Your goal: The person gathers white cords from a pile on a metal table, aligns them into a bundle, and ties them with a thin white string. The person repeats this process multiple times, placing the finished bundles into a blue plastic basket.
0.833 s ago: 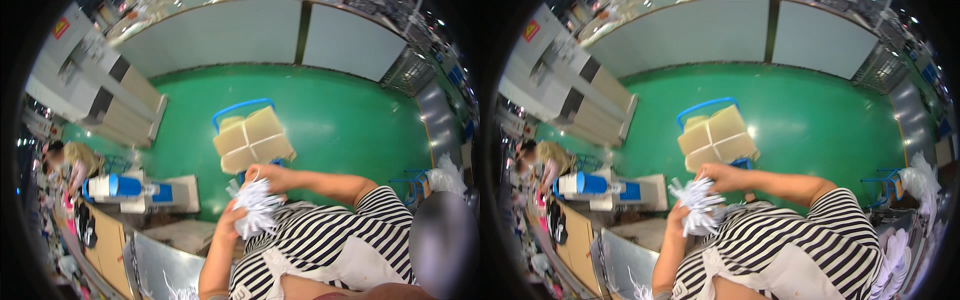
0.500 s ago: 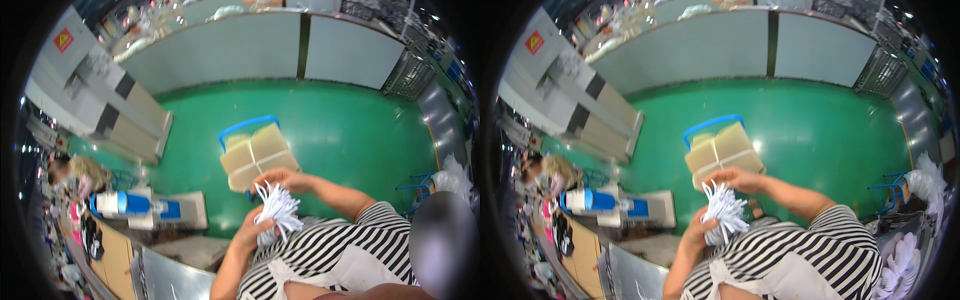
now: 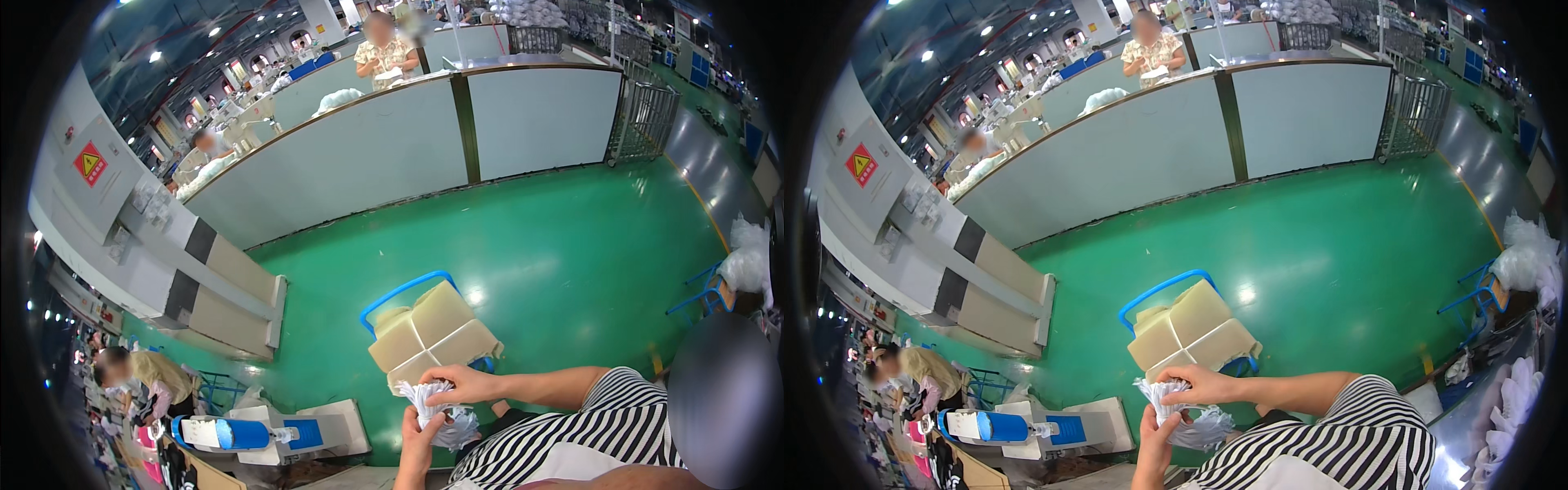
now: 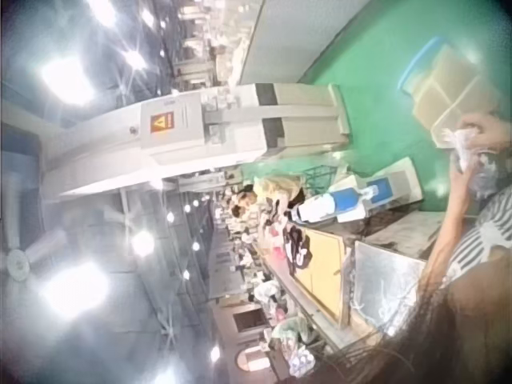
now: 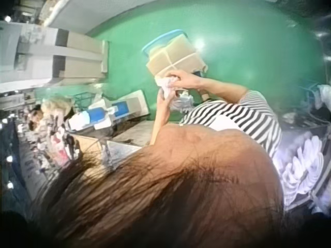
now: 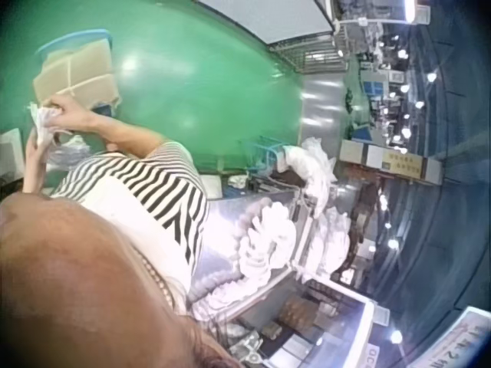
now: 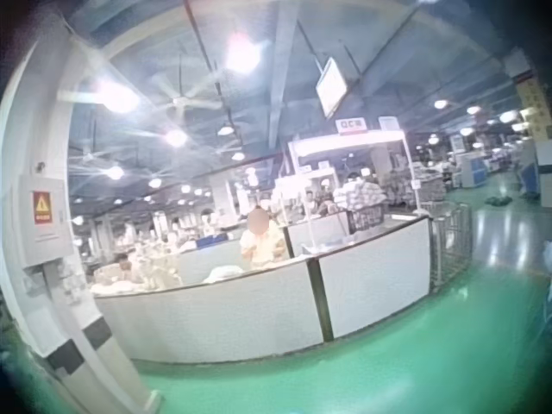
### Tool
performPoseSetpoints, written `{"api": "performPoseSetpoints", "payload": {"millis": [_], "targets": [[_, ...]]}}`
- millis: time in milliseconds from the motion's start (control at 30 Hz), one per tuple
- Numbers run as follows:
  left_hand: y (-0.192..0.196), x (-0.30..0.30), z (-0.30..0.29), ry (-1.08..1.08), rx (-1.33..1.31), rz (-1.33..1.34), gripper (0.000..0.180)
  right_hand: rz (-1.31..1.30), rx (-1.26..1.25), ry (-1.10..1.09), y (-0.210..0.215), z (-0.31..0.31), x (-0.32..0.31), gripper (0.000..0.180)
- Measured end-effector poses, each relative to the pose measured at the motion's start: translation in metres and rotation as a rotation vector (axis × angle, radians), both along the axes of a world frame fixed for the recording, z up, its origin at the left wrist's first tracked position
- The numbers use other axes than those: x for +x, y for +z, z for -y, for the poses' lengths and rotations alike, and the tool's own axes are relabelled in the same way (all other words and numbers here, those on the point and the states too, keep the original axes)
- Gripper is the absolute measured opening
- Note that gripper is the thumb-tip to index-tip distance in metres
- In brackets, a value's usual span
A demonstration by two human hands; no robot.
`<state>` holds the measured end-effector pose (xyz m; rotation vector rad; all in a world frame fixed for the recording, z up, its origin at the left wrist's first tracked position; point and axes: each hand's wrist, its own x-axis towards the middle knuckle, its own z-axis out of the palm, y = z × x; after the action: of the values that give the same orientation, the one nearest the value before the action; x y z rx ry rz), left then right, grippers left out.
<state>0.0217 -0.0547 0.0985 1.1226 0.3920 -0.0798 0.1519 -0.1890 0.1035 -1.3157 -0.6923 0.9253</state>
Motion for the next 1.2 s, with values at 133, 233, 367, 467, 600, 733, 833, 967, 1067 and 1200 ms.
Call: {"api": "performPoseSetpoints", "payload": {"millis": [133,233,367,467,600,733,833,967,1067,1200], "targets": [[-0.008,0.014,-0.003,0.098,-0.005,0.030,0.048,0.306,0.050,0.003,-0.002,-0.005,0.018,0.029],[-0.013,0.023,-0.012,-0.058,0.318,0.067,0.050,0.433,0.098,-0.013,0.004,-0.011,0.029,0.028],[-0.017,0.027,-0.022,-0.091,0.298,0.011,0.043,0.501,0.072,0.099,0.027,-0.018,0.043,0.030],[-0.007,0.024,-0.029,0.053,0.267,-0.001,0.039,0.971,0.306,-0.114,0.056,-0.040,0.063,0.030],[-0.009,0.004,-0.045,0.145,0.079,-0.112,0.030,-0.012,0.638,0.573,0.129,-0.052,0.044,0.030],[0.015,-0.013,-0.043,0.467,0.174,0.083,0.036,-0.345,0.926,1.242,0.180,-0.090,-0.012,0.043],[0.027,-0.089,-0.015,0.609,0.192,0.144,0.038,-0.599,1.106,1.473,0.180,-0.116,-0.084,0.042],[0.043,-0.137,-0.005,0.929,0.069,0.162,0.032,-0.938,1.039,1.731,0.174,-0.130,-0.143,0.045],[0.048,-0.180,0.019,1.196,0.179,0.124,0.031,-1.131,0.868,1.901,0.175,-0.130,-0.178,0.046],[0.073,-0.210,0.074,1.620,0.161,0.113,0.040,-1.367,0.704,2.045,0.175,-0.129,-0.195,0.043]]}}
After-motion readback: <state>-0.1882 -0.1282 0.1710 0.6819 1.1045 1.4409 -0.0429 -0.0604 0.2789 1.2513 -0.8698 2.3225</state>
